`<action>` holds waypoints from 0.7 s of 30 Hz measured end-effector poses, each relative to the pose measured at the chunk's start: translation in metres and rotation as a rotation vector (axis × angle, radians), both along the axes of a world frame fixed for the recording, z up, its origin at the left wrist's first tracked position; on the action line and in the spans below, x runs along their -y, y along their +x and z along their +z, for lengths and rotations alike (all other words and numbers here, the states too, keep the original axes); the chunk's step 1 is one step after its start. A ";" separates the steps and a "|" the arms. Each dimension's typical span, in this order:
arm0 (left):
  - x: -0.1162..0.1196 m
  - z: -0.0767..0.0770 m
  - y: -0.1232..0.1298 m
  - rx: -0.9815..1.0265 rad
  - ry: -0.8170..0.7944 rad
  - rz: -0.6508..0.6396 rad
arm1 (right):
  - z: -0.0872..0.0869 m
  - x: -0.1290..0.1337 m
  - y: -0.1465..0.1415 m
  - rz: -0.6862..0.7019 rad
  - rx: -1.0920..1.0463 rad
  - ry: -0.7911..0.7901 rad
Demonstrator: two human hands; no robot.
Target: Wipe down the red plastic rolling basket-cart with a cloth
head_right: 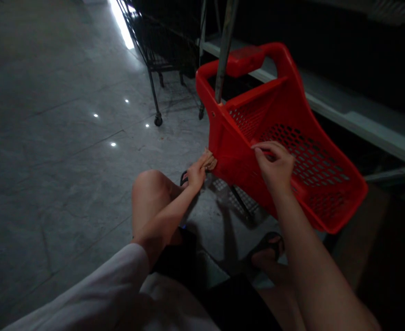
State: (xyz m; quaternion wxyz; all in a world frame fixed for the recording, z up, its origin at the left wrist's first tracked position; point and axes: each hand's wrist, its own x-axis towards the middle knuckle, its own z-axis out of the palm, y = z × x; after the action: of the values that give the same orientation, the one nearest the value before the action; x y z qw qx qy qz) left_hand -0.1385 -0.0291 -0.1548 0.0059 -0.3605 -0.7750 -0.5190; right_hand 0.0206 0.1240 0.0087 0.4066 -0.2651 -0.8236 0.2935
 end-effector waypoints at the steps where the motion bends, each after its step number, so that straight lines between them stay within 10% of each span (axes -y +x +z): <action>1: -0.006 0.008 -0.003 -0.001 0.018 -0.013 | 0.001 0.001 0.000 0.005 -0.001 0.004; 7: -0.042 0.057 -0.002 -0.116 0.145 -0.114 | 0.001 0.006 0.000 0.020 -0.021 0.010; 16: -0.011 0.005 0.023 0.026 -0.059 -0.246 | -0.005 0.002 -0.002 0.042 0.041 -0.003; 21: 0.006 -0.001 0.007 0.201 -0.106 0.079 | -0.016 -0.003 -0.003 -0.057 0.340 0.141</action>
State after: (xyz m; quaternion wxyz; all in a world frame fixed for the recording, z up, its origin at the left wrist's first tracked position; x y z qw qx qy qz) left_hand -0.1310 -0.0348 -0.1559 -0.0704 -0.2754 -0.8118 -0.5101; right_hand 0.0180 0.1268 -0.0069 0.2872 -0.3049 -0.8912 0.1744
